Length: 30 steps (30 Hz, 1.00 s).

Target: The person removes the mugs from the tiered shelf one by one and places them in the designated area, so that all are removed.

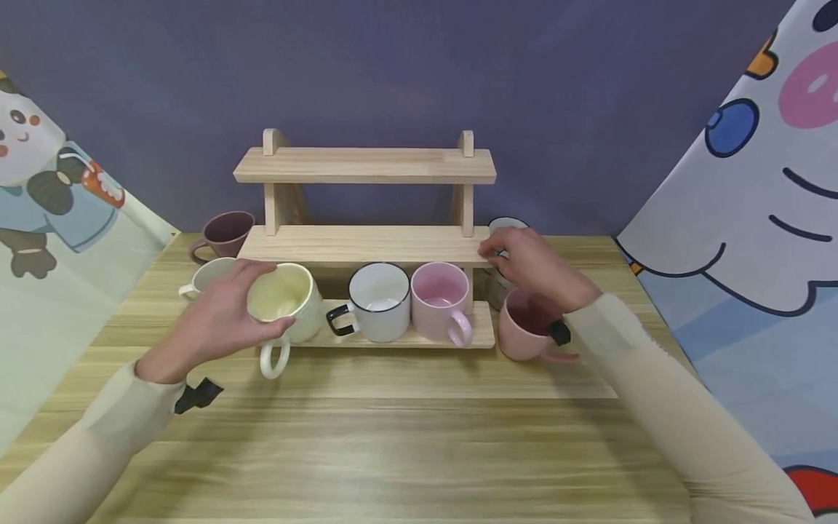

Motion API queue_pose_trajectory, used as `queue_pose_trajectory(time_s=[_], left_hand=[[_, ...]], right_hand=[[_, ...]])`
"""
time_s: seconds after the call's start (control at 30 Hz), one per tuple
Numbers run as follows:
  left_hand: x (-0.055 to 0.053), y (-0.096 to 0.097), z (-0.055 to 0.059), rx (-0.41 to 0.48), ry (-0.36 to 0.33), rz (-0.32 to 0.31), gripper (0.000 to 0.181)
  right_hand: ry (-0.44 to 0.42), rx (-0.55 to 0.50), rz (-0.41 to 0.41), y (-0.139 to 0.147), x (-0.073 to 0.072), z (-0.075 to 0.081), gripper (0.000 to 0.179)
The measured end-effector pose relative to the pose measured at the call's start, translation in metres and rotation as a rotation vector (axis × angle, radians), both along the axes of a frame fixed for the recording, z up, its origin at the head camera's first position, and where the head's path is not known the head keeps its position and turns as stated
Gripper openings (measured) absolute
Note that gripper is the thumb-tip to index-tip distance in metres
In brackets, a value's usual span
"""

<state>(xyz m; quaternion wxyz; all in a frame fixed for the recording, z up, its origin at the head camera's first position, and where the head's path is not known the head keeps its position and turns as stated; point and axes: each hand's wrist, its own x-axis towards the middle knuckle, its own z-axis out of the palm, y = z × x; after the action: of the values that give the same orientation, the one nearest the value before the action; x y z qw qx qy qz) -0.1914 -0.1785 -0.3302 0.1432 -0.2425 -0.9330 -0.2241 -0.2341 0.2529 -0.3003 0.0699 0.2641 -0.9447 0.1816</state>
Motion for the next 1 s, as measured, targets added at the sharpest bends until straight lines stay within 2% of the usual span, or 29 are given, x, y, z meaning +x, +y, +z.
queue_pose_trajectory(time_s=[0.1, 0.4, 0.73, 0.83, 1.0], left_hand=[[0.003, -0.006, 0.004, 0.003, 0.004, 0.018, 0.077], [0.015, -0.029, 0.014, -0.048, 0.033, 0.086, 0.071], [0.025, -0.064, 0.013, -0.078, -0.010, 0.186, 0.070], [0.025, -0.074, 0.011, -0.083, -0.001, 0.182, 0.069], [0.021, -0.089, 0.006, -0.096, 0.010, 0.135, 0.068]], right_hand=[[0.003, 0.002, 0.010, 0.000, 0.000, 0.001, 0.023], [-0.035, 0.020, -0.043, 0.000, -0.003, -0.002, 0.023], [-0.028, 0.016, -0.045, -0.001, -0.005, -0.004, 0.022], [-0.030, 0.014, -0.050, -0.001, -0.004, -0.004, 0.022], [-0.033, 0.019, -0.063, -0.002, -0.004, -0.003, 0.022]])
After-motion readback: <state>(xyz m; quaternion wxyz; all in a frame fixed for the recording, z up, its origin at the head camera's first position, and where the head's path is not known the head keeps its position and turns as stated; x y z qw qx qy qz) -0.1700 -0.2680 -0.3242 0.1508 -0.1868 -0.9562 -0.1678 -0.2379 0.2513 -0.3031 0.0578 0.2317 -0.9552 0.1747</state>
